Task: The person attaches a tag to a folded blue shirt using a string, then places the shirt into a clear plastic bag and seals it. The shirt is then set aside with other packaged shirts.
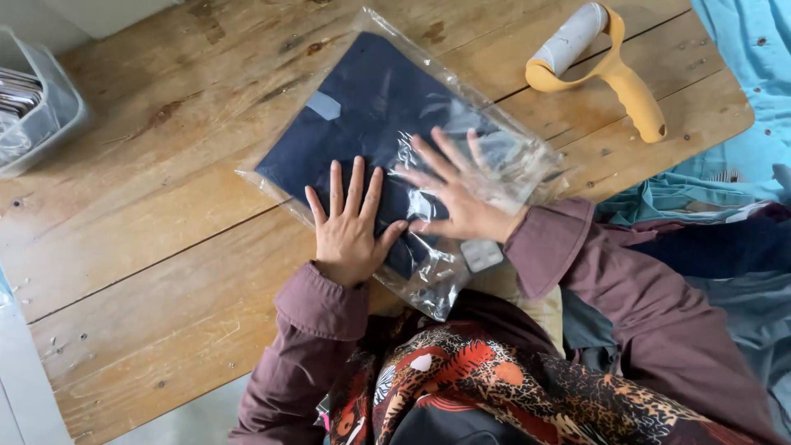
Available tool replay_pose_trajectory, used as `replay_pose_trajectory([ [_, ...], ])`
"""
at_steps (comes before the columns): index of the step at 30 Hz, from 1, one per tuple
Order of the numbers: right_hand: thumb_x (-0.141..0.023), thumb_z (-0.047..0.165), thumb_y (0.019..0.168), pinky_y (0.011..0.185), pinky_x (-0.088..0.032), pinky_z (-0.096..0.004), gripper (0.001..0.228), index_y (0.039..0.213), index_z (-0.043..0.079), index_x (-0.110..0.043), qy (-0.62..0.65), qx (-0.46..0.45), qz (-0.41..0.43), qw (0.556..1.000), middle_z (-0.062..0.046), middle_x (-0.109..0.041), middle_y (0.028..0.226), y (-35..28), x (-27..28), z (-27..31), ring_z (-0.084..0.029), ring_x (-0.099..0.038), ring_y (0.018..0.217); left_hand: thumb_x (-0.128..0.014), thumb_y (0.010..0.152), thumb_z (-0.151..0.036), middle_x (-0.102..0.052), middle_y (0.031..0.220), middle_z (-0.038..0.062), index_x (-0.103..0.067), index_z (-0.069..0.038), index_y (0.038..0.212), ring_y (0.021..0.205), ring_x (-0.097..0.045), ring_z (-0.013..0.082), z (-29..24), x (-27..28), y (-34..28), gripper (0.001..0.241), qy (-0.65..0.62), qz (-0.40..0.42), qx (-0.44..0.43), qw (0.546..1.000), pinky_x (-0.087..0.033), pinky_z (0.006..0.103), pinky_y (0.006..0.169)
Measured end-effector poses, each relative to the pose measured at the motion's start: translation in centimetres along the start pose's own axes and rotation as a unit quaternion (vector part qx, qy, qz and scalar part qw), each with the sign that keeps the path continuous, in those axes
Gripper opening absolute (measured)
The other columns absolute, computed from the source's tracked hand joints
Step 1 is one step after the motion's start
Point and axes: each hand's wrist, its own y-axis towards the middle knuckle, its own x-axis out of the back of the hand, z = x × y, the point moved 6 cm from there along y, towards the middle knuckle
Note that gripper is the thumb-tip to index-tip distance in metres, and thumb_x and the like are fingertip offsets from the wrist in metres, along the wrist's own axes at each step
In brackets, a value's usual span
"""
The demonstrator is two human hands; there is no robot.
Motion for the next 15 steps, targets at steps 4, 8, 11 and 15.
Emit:
replay_pose_trajectory([
  [4,-0.044,0.080,0.093,0.120,-0.017,-0.068,0.087,0.165,0.034,-0.029,-0.054,-0.042,0.073,0.995,-0.009,-0.013,0.174,-2.0,0.3,-2.0,-0.045,-0.009,0.157,-0.041,0.101,-0.069,-0.015,0.174,0.013,-0.025,-0.019,0.166,0.159,0.000,0.0417,0.9,-1.3,0.1,0.084,0.024,0.046,0.007,0.999,0.006,0.0744,0.116],
  [8,-0.048,0.081,0.087,0.120,-0.029,-0.058,0.094,0.162,0.025,-0.039,-0.083,-0.003,0.085,0.993,-0.013,-0.035,0.168,-5.7,3.8,-0.2,-0.045,-0.031,0.151,-0.050,0.099,-0.071,-0.010,0.174,0.017,-0.024,-0.015,0.168,0.158,0.003,0.0436,0.5,-0.3,0.0,0.092,-0.042,-0.029,-0.005,0.999,0.010,0.0717,0.116],
  [11,-0.065,0.073,0.084,0.118,-0.033,-0.054,0.087,0.150,0.016,-0.054,0.021,0.008,0.037,0.999,-0.013,-0.039,0.165,-8.8,6.0,-0.1,-0.043,-0.033,0.151,-0.059,0.087,-0.080,-0.033,0.165,0.018,-0.043,-0.011,0.158,0.156,-0.021,0.0406,-3.2,1.7,0.1,0.099,-0.066,-0.070,-0.059,0.994,0.002,0.0640,0.122],
  [15,-0.070,0.081,0.075,0.101,-0.049,-0.048,0.080,0.121,0.015,-0.067,-0.028,0.002,0.004,1.000,-0.008,-0.061,0.123,-10.0,6.8,-0.4,-0.039,-0.057,0.123,-0.066,0.073,-0.084,-0.054,0.122,0.006,-0.063,-0.016,0.123,0.119,-0.053,0.0280,-7.0,0.0,-0.1,0.084,-0.003,-0.089,-0.120,0.989,-0.035,0.0490,0.101],
])
